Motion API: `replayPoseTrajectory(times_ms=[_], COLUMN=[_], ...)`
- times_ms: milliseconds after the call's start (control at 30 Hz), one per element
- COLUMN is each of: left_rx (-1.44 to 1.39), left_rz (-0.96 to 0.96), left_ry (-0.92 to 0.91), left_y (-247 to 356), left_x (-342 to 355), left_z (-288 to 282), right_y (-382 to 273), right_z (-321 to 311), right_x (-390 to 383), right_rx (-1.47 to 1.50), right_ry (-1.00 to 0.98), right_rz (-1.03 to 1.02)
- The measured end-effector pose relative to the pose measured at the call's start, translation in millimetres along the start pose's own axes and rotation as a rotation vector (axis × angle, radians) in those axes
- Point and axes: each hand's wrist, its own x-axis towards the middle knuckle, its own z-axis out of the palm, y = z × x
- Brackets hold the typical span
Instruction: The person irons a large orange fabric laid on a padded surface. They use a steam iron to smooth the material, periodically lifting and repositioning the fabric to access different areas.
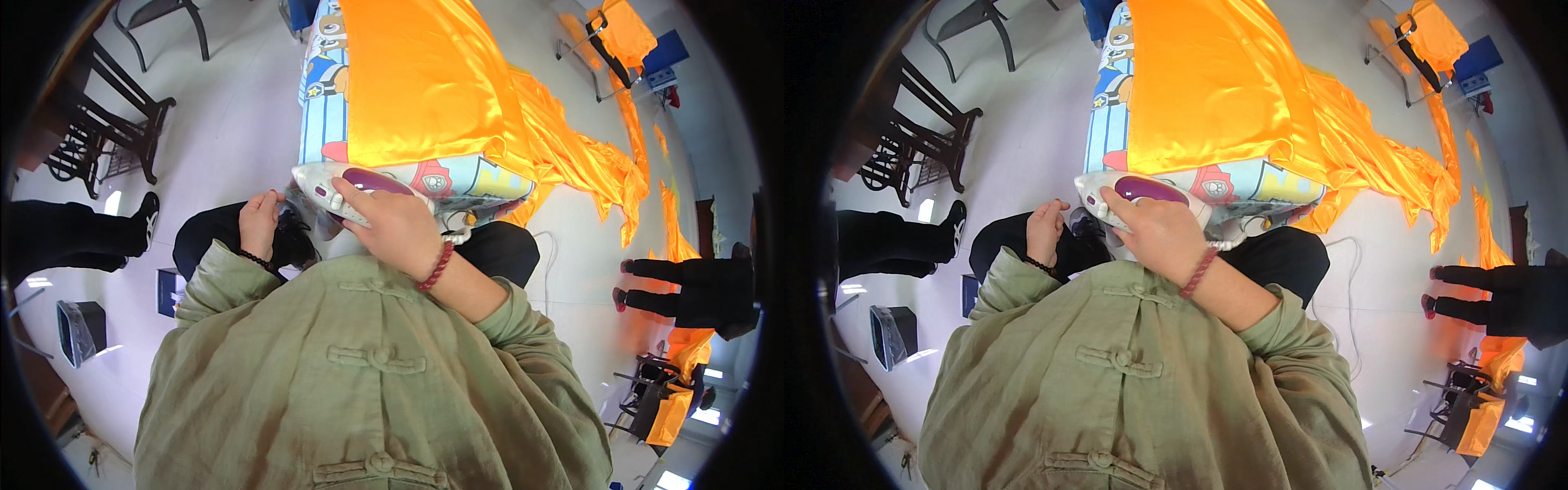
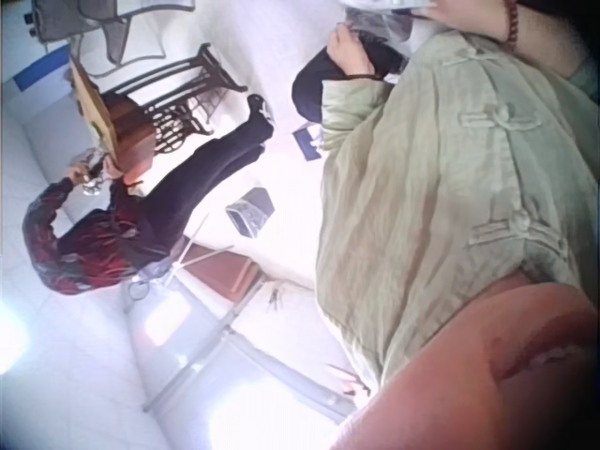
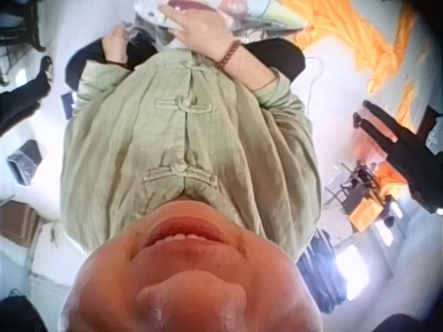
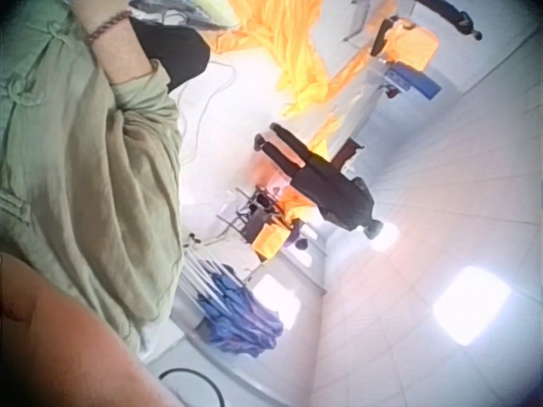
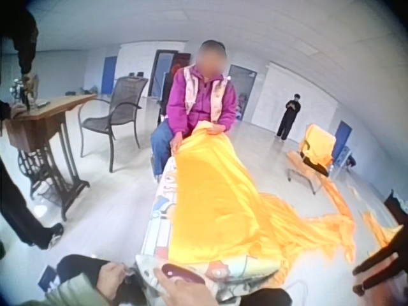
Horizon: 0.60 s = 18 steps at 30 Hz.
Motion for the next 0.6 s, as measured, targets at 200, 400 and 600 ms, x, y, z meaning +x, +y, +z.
replayPoseTrajectory(times_ms=[200,400,600], left_rx=[-0.037,0.284,0.586], left_rz=[-0.016,0.487,0.896], left_ry=[-0.053,0.045,-0.021], left_y=[5.0,14.9,46.5], left_x=[0.0,10.3,8.8], left_z=[-0.8,22.4,44.4], right_y=[22.3,31.5,40.4], right_z=[-35.4,-43.6,-25.3], right_x=[-27.3,-22.3,7.8], right_rx=[0.353,0.127,0.054], right_ry=[0.118,0.270,0.290], right_rz=[0.200,0.205,0.195])
